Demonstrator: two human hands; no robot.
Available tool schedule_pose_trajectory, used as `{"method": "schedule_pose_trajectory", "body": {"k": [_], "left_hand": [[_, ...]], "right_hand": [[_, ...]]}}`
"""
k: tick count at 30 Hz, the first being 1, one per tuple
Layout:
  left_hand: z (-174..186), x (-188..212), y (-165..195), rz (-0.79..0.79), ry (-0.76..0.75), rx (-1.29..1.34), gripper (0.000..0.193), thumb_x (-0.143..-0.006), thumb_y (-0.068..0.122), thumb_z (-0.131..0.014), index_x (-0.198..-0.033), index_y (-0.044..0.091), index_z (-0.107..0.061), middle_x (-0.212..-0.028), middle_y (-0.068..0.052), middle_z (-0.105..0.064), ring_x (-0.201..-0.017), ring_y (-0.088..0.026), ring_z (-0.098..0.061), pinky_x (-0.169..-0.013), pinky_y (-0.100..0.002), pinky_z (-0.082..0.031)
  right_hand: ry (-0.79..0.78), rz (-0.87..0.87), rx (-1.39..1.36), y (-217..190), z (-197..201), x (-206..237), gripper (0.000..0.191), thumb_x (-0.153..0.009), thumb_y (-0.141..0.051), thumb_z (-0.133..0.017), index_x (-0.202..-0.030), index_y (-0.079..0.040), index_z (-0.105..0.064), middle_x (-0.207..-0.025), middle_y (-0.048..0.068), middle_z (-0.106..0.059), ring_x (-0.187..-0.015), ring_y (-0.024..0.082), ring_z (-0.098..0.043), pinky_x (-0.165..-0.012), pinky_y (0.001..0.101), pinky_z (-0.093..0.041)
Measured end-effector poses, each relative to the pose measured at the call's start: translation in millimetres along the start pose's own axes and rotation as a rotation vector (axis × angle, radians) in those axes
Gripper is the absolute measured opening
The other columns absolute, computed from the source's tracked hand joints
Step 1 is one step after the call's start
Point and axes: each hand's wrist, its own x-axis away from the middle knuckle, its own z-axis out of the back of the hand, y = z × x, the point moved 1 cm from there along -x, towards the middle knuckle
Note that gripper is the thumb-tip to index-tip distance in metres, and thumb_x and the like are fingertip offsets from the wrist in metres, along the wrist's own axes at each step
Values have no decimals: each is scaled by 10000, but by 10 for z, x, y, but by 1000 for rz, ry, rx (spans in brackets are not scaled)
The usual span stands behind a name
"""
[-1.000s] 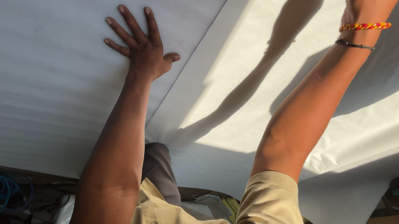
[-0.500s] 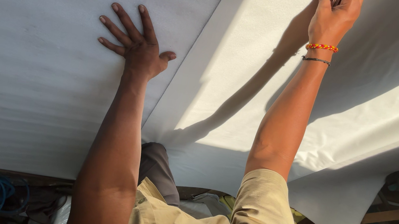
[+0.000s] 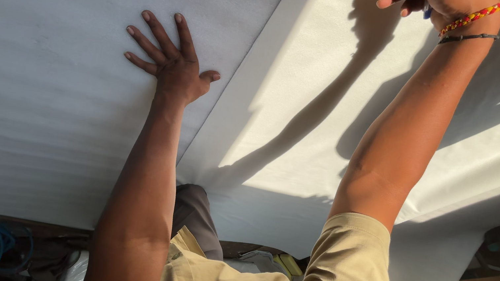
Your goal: The person sits on the floor and smooths out a large white fabric sheet. They use a tape measure and a wooden straightedge to take measurements and mark the fabric with a pen, repositioning the straightedge to draw straight marking lines across the material.
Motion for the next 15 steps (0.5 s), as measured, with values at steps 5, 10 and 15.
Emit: {"method": "schedule_pose_trajectory", "body": {"k": [5,10,15], "left_hand": [[28,-7,12,17,-16,1,1372,-869,606,-789,-1596,106,261,-1521,-403,377,-1273,-668,416,-937,-920,166],[53,13,33,5,3,0,1369,-867,623,-786,-1607,100,240,-1521,-405,372,-1276,-680,407,-939,-921,161],[54,-3,39,15,-7,-17,1368,-863,625,-784,-1608,102,237,-1526,-401,369,-1292,-674,401,-954,-919,154]], "right_hand": [[-12,27,-3,-43,-82,84,180,-1073,-175,-638,-1045,1,-617,-1012,109,-657,-872,186,-650,-771,305,-534],[-28,39,-24,-71,-141,106,225,-1094,-228,-620,-1067,-5,-622,-1024,123,-675,-890,196,-668,-777,310,-542],[-59,54,-50,-22,-124,122,273,-1114,-281,-601,-1090,-11,-627,-1035,137,-693,-908,207,-686,-783,315,-551]]}}
